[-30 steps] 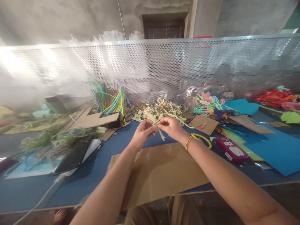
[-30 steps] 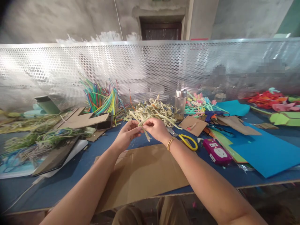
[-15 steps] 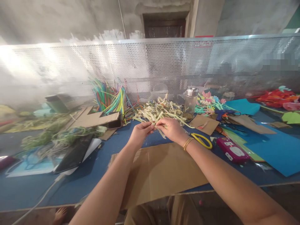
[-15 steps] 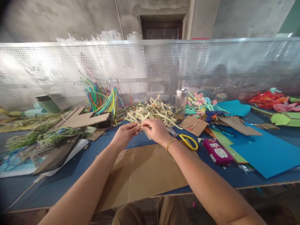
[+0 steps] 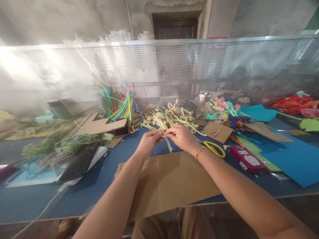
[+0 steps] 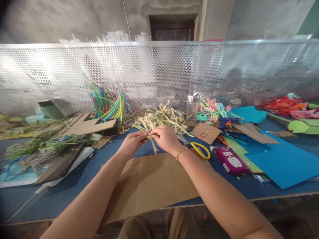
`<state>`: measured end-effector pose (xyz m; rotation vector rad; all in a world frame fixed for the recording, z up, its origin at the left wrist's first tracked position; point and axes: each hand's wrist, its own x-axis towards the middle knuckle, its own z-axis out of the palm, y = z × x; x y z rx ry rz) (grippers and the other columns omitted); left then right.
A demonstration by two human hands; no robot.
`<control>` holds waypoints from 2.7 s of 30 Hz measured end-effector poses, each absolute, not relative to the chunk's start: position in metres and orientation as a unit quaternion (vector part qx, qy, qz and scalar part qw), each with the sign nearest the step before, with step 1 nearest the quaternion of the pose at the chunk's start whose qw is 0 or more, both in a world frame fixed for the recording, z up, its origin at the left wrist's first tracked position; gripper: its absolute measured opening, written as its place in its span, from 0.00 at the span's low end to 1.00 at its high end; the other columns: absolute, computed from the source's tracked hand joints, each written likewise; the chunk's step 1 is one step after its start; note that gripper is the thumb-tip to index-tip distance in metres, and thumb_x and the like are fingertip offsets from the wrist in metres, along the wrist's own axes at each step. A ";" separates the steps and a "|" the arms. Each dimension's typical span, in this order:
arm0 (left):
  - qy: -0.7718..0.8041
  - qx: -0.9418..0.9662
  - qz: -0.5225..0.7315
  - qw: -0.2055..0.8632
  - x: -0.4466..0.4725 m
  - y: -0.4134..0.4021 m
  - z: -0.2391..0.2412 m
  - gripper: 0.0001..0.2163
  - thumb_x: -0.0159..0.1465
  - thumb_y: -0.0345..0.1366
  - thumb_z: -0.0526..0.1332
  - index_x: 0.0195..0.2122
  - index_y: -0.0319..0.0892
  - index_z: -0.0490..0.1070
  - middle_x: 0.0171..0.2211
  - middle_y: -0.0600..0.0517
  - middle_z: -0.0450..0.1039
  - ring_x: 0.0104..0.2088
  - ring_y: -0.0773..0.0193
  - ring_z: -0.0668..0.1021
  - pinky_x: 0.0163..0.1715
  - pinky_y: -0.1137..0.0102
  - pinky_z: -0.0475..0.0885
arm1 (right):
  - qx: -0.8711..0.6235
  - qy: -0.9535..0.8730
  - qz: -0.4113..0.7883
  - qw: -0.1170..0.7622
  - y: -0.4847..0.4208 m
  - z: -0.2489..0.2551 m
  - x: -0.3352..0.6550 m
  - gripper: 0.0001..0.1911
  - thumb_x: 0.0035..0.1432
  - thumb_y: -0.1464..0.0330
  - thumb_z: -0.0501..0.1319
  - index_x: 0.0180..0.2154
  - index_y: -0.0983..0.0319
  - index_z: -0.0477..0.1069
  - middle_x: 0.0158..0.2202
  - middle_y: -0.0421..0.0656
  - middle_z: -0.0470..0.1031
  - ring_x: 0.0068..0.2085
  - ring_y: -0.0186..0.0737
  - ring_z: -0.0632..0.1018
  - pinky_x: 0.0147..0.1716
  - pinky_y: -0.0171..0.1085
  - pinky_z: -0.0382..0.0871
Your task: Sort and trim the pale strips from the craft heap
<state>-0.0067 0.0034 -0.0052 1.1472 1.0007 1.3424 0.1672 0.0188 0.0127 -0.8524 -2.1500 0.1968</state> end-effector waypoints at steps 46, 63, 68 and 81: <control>0.434 0.656 0.530 0.316 -0.012 0.008 -0.006 0.26 0.48 0.32 0.68 0.50 0.42 0.70 0.43 0.48 0.72 0.28 0.69 0.74 0.30 0.71 0.71 | -0.423 -0.798 0.078 0.422 0.023 -0.008 0.158 0.08 0.53 0.62 0.67 0.31 0.59 0.72 0.30 0.42 0.78 0.37 0.44 0.76 0.49 0.47 0.57; 0.429 0.573 0.574 0.398 -0.003 0.011 -0.014 0.16 0.49 0.38 0.70 0.39 0.41 0.76 0.24 0.56 0.70 0.27 0.68 0.71 0.33 0.71 0.65 | -0.379 -0.635 0.407 0.536 0.034 -0.021 0.148 0.10 0.51 0.61 0.64 0.27 0.61 0.72 0.27 0.40 0.76 0.30 0.38 0.75 0.33 0.37 0.67; 0.426 0.575 0.573 0.400 -0.002 0.011 -0.014 0.16 0.51 0.41 0.69 0.40 0.40 0.77 0.25 0.55 0.70 0.27 0.68 0.71 0.31 0.72 0.65 | -0.396 -0.568 0.483 0.535 0.029 -0.015 0.145 0.10 0.47 0.62 0.64 0.22 0.61 0.71 0.21 0.38 0.72 0.25 0.34 0.69 0.28 0.35 0.62; 0.456 0.486 0.570 0.480 -0.009 0.005 0.000 0.15 0.45 0.37 0.73 0.34 0.38 0.79 0.26 0.52 0.74 0.24 0.71 0.71 0.27 0.75 0.67 | -0.445 -0.632 0.357 0.525 0.029 -0.010 0.155 0.11 0.48 0.61 0.65 0.30 0.62 0.72 0.27 0.41 0.74 0.29 0.38 0.73 0.31 0.38 0.66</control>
